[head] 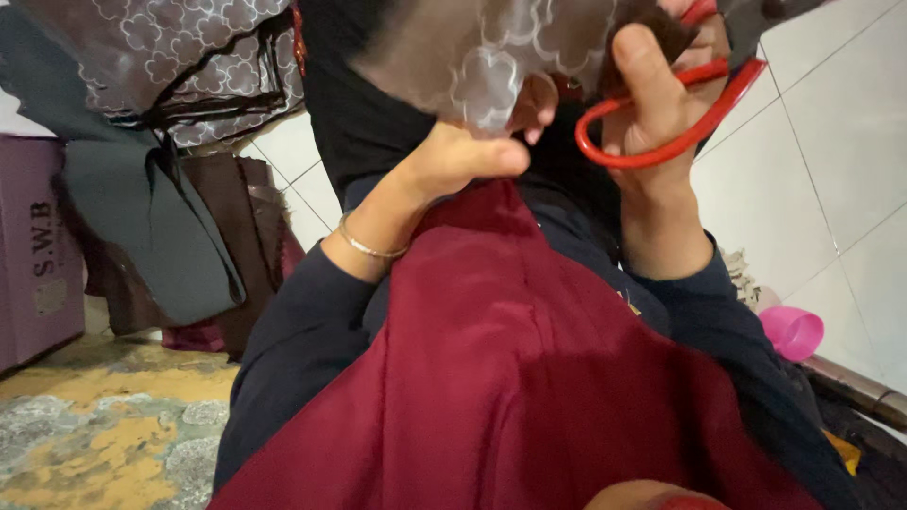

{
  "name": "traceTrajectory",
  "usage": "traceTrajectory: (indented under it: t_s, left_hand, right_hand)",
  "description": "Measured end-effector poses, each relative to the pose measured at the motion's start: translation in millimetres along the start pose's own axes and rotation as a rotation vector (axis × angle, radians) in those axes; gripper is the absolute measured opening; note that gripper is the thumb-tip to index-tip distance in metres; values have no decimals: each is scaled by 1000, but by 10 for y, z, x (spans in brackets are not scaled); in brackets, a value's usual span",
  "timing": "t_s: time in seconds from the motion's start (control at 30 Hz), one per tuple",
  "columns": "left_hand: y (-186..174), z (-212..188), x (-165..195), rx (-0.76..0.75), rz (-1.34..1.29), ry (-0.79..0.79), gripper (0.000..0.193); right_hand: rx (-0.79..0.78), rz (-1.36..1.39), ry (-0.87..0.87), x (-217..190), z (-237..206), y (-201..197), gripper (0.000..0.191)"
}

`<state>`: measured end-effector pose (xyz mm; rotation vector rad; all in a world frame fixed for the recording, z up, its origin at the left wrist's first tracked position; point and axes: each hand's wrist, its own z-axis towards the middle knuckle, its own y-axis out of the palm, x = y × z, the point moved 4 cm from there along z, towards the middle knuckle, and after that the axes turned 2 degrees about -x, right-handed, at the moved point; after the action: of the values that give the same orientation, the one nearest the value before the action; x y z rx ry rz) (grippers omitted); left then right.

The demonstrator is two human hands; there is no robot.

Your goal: The person uses red-handled scissors to cut a piece of brown patterned fabric into smaller pieces. They hold the fabric with one hand and cut with the other, repeatedly trimming edges and separating sections.

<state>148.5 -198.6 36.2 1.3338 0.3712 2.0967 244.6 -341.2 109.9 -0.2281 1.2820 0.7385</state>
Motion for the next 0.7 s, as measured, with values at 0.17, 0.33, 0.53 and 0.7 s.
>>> traceTrajectory:
  t_s: [0.17, 0.33, 0.53, 0.7]
  left_hand:
    - [-42, 29, -52, 221, -97, -25, 51]
    - [61, -19, 47, 220, 628, -93, 28]
    - [194, -18, 104, 284, 571, 13, 22]
    - [197, -67, 6, 235, 324, -29, 19]
  right_hand:
    - [-33, -277, -43, -18, -93, -96, 12]
    - [-41, -173, 8, -25, -86, -79, 23]
    - [-37, -246, 223, 3, -190, 30, 16]
    - [-77, -210, 158, 36, -286, -22, 25]
